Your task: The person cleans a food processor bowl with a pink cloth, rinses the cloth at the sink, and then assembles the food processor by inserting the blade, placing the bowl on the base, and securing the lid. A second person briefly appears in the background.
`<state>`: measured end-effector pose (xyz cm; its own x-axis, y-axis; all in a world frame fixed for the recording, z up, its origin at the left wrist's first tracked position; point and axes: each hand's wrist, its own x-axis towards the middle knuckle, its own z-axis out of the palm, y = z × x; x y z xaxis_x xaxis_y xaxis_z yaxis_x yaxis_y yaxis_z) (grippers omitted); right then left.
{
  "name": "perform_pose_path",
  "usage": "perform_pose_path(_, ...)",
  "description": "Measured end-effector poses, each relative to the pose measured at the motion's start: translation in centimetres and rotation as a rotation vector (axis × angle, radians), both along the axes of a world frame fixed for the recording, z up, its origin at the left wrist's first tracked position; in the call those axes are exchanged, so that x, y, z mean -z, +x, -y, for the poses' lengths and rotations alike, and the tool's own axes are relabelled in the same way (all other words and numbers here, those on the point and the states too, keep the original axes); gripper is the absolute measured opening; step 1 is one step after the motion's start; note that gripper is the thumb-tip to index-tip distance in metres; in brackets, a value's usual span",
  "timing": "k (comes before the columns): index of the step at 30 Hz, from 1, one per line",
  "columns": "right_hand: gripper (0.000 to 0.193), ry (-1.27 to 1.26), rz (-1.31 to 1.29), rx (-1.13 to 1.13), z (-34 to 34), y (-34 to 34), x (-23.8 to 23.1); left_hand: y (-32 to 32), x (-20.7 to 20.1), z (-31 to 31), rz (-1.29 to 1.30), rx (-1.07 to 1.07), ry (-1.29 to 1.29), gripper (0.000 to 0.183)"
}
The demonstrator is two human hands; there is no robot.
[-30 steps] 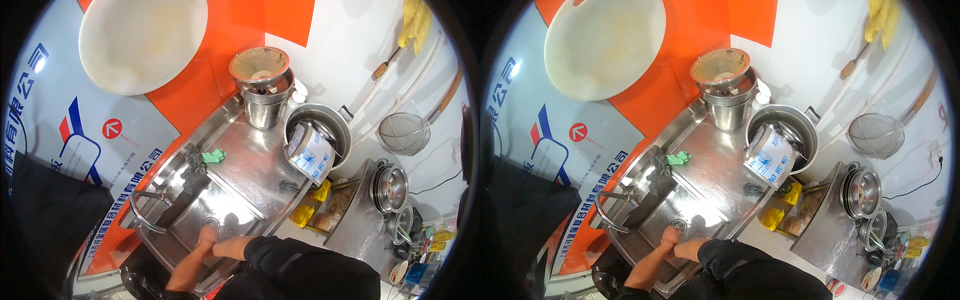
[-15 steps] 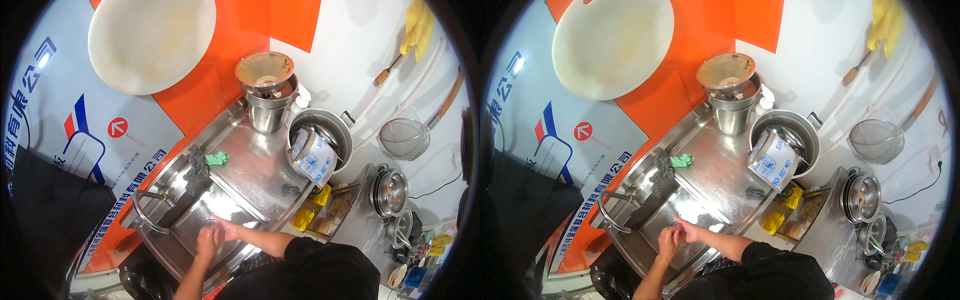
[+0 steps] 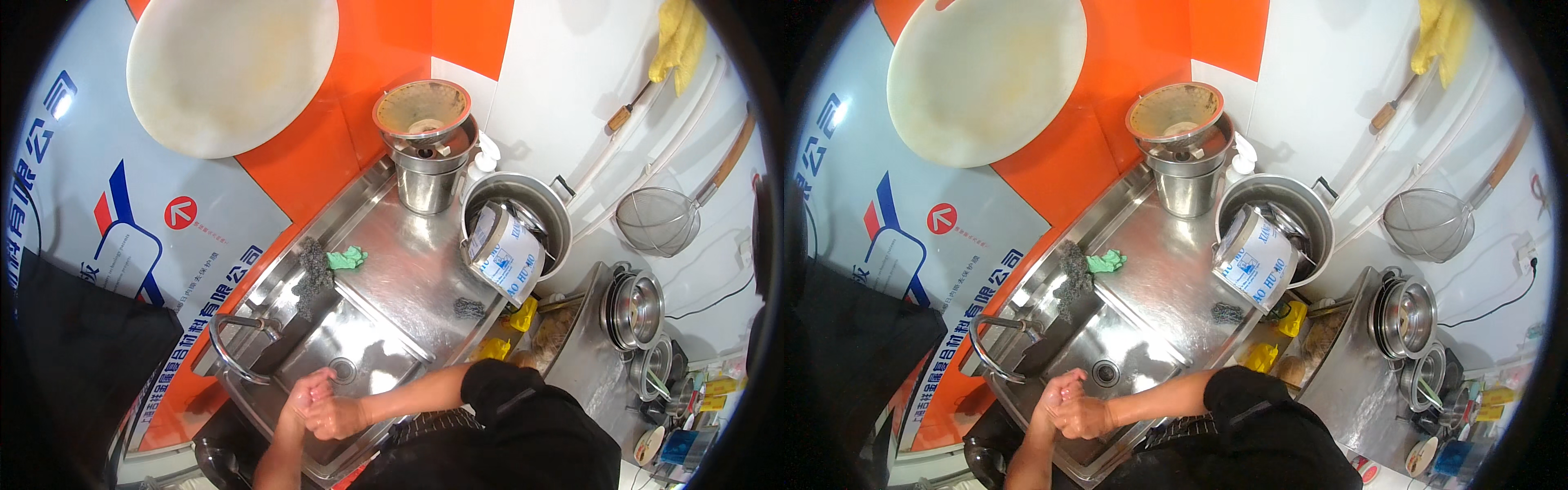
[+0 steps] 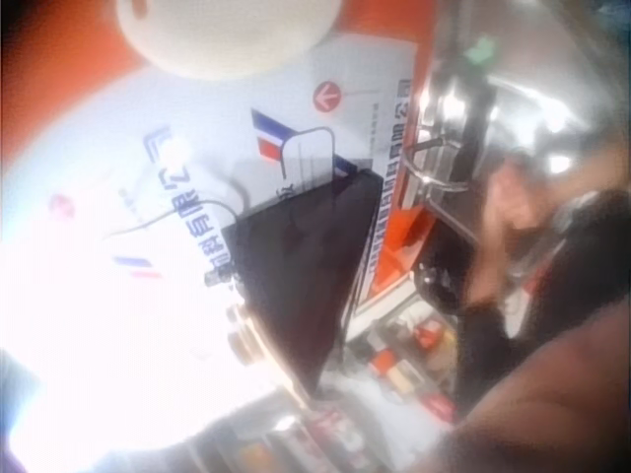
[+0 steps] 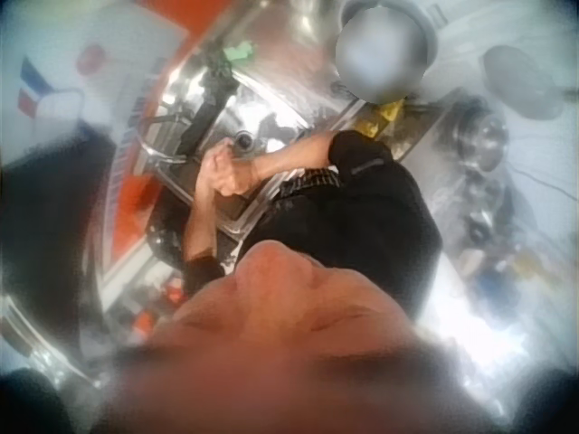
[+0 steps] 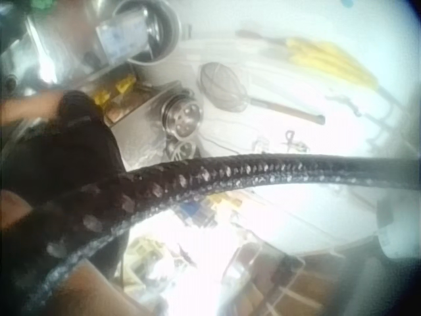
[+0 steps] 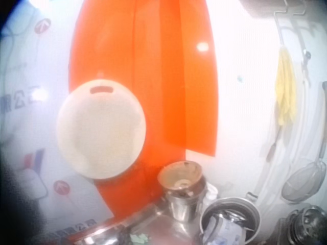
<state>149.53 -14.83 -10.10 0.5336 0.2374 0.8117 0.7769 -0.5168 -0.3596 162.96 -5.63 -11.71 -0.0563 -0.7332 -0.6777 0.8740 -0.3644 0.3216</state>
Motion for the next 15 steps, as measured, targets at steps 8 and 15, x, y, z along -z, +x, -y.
perform_pose_path(8,0.020,-0.302,-0.121,-0.112,-6.3,0.4,9.7,-2.8,3.9,1.6,0.638,0.612,0.326,0.016)
perform_pose_path(15,0.017,-0.090,-0.487,-0.167,-8.5,-0.1,17.5,-2.9,11.7,-0.2,1.444,0.976,0.130,0.027)
